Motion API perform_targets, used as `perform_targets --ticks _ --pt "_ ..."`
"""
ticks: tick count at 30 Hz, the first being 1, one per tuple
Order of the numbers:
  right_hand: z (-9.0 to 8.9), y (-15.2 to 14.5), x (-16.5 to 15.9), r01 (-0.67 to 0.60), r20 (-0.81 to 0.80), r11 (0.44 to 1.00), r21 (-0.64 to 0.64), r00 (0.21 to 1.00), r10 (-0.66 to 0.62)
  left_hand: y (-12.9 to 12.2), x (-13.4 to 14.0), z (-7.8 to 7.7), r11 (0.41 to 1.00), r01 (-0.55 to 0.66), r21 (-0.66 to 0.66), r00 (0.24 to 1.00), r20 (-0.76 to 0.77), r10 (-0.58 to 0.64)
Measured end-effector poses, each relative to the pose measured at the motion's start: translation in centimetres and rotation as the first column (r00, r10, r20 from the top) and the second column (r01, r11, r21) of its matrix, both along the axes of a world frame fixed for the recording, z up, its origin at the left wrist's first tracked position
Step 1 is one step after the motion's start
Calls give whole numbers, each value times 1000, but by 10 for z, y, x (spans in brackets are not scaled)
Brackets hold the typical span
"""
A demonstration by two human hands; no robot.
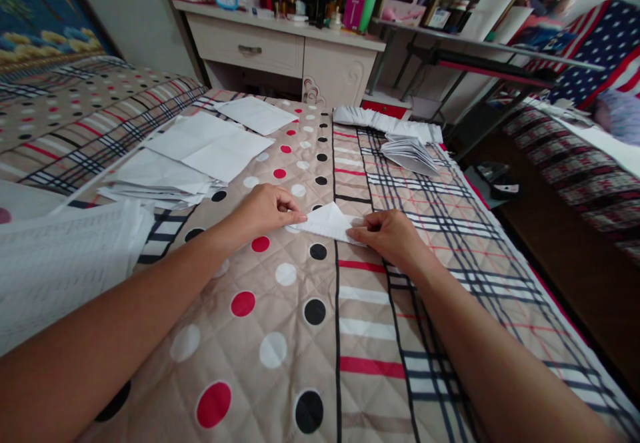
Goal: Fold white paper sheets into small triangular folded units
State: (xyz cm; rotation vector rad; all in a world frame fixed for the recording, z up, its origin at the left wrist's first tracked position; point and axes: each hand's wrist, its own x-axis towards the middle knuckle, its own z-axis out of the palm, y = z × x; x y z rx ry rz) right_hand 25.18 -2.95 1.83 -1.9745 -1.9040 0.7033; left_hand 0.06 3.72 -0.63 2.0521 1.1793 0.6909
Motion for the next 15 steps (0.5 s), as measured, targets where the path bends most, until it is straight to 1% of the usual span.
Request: perform_targets --ticks 4,10,15 --pt "3 -1 0 11 24 1000 -1 1000 -11 0 0 -2 999 -18 51 999 -32 19" --pt "9 -4 -1 18 104 1000 -17 994 -17 0 -1 -4 994 10 105 998 -70 -3" --pt "12 -5 -4 54 172 998 -13 984 -51 0 -1 -5 992 4 125 997 -83 7"
